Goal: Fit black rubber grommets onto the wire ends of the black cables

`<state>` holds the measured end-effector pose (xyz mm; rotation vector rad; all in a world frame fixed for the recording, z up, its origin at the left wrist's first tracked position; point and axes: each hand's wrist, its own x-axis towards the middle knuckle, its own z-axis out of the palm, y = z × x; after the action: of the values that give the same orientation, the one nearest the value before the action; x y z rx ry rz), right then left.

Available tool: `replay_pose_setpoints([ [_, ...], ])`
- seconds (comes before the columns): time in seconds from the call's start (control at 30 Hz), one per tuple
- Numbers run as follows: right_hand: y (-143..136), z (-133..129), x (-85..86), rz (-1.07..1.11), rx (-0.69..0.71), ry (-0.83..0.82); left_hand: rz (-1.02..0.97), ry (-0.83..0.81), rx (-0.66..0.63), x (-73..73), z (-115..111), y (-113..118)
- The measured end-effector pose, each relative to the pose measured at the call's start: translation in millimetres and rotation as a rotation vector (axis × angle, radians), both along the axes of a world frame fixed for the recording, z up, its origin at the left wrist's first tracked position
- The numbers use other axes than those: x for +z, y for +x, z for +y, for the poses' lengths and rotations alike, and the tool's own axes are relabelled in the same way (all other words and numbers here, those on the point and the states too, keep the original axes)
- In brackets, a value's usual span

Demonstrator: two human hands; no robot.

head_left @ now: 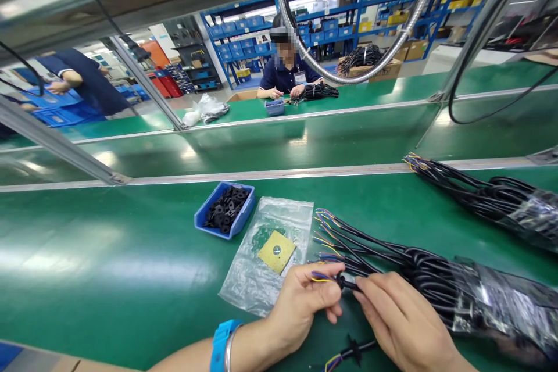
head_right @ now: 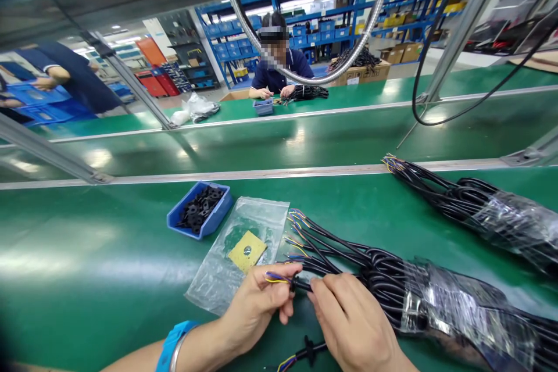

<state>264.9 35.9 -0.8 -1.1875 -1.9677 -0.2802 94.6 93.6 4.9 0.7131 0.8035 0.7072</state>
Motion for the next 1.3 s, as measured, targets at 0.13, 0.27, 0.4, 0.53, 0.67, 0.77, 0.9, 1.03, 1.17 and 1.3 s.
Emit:
replay_pose_setpoints([
  [0.13, -2, 1, 1.0, 0.025, 0.009, -0.025, -0.037, 0.082, 0.017, -7.4, -2, 6],
  [0.27, -3, 0, 0.6, 0.050, 0.031, -0.111, -0.075, 0.233, 0.027, -9.4, -3, 10],
  [0.4, 2, -2, -2.5, 0.041, 0.073, -0.203, 0.040, 0.488, 0.034, -6.1, -5, 9],
  [0.53, 4, -3, -3.6, 0.039, 0.119, -0.271, 0.079, 0.551, 0.013, -4.1, -7, 9],
  [0.67, 0, -1, 1.8, 0.084, 0.136, -0.304, 0.110, 0.554, 0.001, -2.9, -6, 13],
  [0.77, -1, 0, 4.4, 0.109, 0.126, -0.345, 0.079, 0.516, -0.010, -2.1, -3, 15],
  [0.9, -1, -3, 2.9, 0.111, 0.028, -0.315, -0.004, 0.279, -0.010, -4.0, 1, 15],
  [1.03, 0, -8, 3.1, 0.127, 0.020, -0.268, -0.022, 0.209, -0.020, -4.5, -1, 13],
  [1.17, 1, -9, 6.8, 0.133, 0.099, -0.318, -0.007, 0.249, -0.050, -1.1, -3, 13],
  [1.3, 3, -7, 9.1, 0.128, 0.132, -0.363, 0.022, 0.274, -0.089, 0.1, -4, 14],
])
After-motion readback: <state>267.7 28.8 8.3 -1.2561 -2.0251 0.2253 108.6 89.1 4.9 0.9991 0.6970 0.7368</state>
